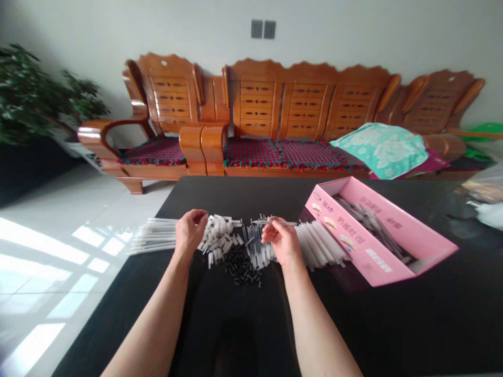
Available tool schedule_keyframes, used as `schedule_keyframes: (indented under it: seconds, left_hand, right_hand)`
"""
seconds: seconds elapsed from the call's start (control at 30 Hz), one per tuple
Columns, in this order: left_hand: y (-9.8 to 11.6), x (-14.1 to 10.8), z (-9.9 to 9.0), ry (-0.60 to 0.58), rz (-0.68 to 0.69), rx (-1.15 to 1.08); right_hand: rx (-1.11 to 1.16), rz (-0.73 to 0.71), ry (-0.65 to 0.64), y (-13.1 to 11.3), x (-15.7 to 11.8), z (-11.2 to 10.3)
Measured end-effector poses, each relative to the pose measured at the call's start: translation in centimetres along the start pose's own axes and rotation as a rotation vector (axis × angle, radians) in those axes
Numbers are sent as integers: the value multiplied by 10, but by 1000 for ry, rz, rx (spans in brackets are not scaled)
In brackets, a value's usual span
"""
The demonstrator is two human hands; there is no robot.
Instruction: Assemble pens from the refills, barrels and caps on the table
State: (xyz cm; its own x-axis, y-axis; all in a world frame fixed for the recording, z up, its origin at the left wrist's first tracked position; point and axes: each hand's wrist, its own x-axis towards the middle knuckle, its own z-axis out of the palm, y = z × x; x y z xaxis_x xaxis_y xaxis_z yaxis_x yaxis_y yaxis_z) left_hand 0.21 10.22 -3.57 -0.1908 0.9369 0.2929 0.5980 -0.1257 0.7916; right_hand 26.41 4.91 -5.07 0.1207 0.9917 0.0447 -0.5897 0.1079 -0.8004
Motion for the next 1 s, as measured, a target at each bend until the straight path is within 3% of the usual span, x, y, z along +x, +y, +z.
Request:
schedule_keyframes:
  seconds: [0.07,0.17,0.27,0.47,1.0]
  left_hand:
    - [5,-1,2,-45,-83,-372]
    - [15,-8,11,-205,-236,-881]
    - [26,-19,25,-349,-339,-1080]
    - [37,-36,44,-472,-399,-1140]
    - [36,-44,48,-629,-383,-1053]
  right_hand:
    - [-16,-11,12,1,-1,1]
    - [-50,-15,18,2,-2,3]
    - [-96,16,7,2,-5,6]
    - [-136,11,6,0,-7,12]
    - [-172,-7,13,2,-6,12]
